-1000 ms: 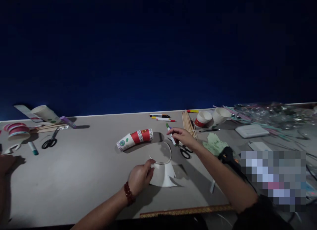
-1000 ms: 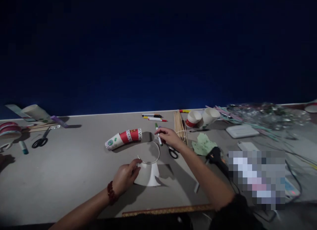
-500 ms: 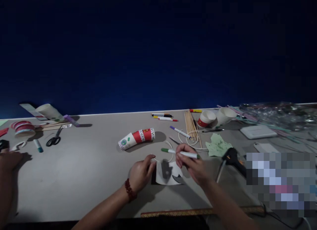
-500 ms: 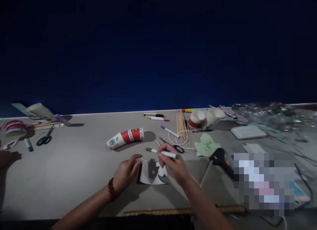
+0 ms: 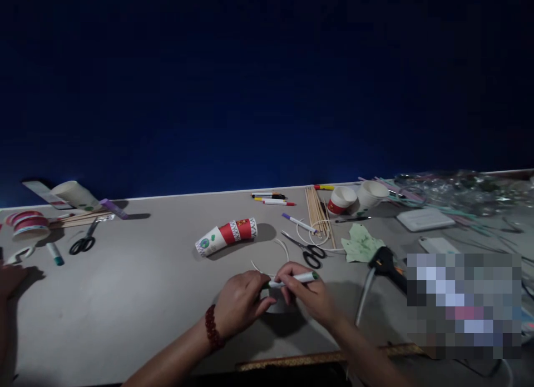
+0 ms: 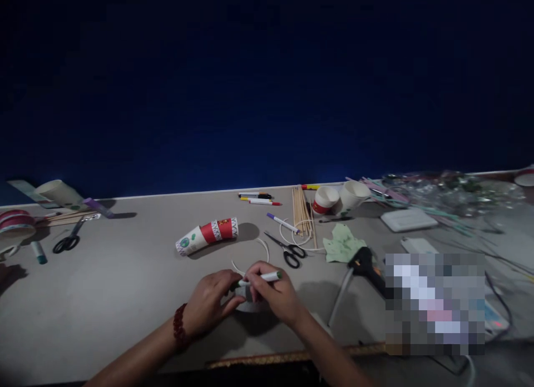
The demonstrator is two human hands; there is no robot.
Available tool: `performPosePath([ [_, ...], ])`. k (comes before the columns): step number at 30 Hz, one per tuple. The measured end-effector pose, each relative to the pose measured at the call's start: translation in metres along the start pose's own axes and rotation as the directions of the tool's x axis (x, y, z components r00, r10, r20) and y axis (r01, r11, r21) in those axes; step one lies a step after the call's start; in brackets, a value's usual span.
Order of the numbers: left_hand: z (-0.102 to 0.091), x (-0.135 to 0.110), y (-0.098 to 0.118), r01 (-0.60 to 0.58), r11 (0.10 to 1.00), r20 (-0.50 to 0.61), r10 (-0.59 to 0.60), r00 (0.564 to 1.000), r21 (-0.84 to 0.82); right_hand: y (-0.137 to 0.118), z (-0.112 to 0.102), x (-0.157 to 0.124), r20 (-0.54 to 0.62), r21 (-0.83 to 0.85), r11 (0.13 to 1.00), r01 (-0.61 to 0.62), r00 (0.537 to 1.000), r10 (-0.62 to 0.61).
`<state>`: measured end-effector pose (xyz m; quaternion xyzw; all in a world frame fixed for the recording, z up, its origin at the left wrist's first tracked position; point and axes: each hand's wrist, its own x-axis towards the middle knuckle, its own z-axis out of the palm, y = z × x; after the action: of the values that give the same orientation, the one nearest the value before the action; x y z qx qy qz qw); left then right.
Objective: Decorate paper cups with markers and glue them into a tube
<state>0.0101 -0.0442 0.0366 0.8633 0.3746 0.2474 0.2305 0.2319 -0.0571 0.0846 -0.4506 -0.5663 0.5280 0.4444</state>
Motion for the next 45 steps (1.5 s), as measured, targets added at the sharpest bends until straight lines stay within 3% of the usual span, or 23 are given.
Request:
performPosePath([
  [2, -0.001, 0.001, -0.002, 0.053, 0.999, -0.037, -0.053, 0.998, -0.008, -0.004, -0.024, 0.017, 0.065, -0.251, 0.962, 0.107, 0.993, -0.093],
  [3, -0.001, 0.002, -0.003, 0.081, 0.997, -0.065, -0.081, 0.995, -0.009, -0.006, -0.037, 0.029, 0.054, -0.422, 0.892, 0.159, 0.987, -0.151],
  [5, -0.001, 0.005, -0.006, 0.100, 0.995, -0.111, -0.100, 0.989, -0.009, -0.007, -0.059, 0.061, 0.073, -0.759, 0.625, 0.183, 0.978, -0.198],
  [7, 0.001, 0.006, -0.008, 0.044, 0.999, -0.119, -0.044, 0.992, -0.002, -0.004, -0.073, 0.097, 0.093, -0.965, 0.239, 0.105, 0.994, -0.061],
  [8, 0.002, 0.007, -0.009, -0.007, 1.000, -0.118, 0.008, 0.993, 0.010, -0.002, -0.076, 0.114, 0.077, -0.981, 0.174, 0.081, 0.997, -0.029],
  [11, 0.006, 0.006, -0.011, -0.162, 0.984, -0.153, 0.171, 0.973, 0.068, 0.008, -0.071, 0.156, 0.046, -0.997, 0.069, 0.045, 0.999, 0.016],
  [15, 0.008, 0.002, -0.013, -0.222, 0.968, -0.201, 0.242, 0.949, 0.117, 0.022, -0.059, 0.184, -0.016, -0.999, -0.030, -0.013, 0.997, 0.075],
  [19, 0.004, 0.001, -0.015, -0.224, 0.968, -0.236, 0.244, 0.941, 0.110, 0.025, -0.063, 0.184, -0.048, -0.997, -0.066, -0.042, 0.995, 0.089],
  [24, -0.005, 0.007, -0.013, -0.222, 0.972, -0.326, 0.234, 0.916, 0.075, 0.022, -0.082, 0.158, -0.079, -0.995, -0.076, -0.068, 0.986, 0.148],
  [29, -0.011, 0.008, -0.009, -0.202, 0.978, -0.397, 0.209, 0.894, 0.062, 0.006, -0.088, 0.132, -0.086, -0.996, -0.046, -0.079, 0.982, 0.171],
  [32, -0.020, 0.008, -0.003, -0.134, 0.986, -0.413, 0.164, 0.896, 0.101, -0.013, -0.080, 0.107, -0.015, -0.999, 0.034, -0.021, 0.985, 0.170],
  [33, -0.024, 0.009, 0.000, -0.105, 0.985, -0.412, 0.154, 0.898, 0.138, -0.018, -0.076, 0.096, 0.046, -0.995, 0.100, 0.029, 0.984, 0.173],
  [35, -0.032, 0.014, 0.007, -0.064, 0.968, -0.370, 0.153, 0.917, 0.241, -0.028, -0.066, 0.072, 0.255, -0.874, 0.454, 0.170, 0.958, 0.131],
  [36, -0.035, 0.017, 0.011, -0.063, 0.954, -0.327, 0.161, 0.931, 0.292, -0.031, -0.060, 0.059, 0.330, -0.778, 0.591, 0.211, 0.939, 0.100],
  [38, -0.038, 0.021, 0.018, -0.109, 0.934, -0.205, 0.187, 0.961, 0.341, -0.034, -0.050, 0.036, 0.376, -0.604, 0.767, 0.217, 0.926, 0.035],
  [40, -0.035, 0.021, 0.023, -0.153, 0.927, -0.131, 0.208, 0.969, 0.341, -0.030, -0.042, 0.017, 0.316, -0.450, 0.882, 0.140, 0.949, 0.011],
  [42, -0.029, 0.018, 0.028, -0.166, 0.932, -0.112, 0.211, 0.971, 0.323, -0.019, -0.036, 0.003, 0.235, -0.244, 0.970, -0.016, 0.969, 0.075],
  [45, -0.024, 0.014, 0.034, -0.150, 0.947, -0.165, 0.203, 0.965, 0.285, 0.000, -0.026, -0.011, 0.166, 0.142, 0.969, -0.200, 0.970, 0.176],
])
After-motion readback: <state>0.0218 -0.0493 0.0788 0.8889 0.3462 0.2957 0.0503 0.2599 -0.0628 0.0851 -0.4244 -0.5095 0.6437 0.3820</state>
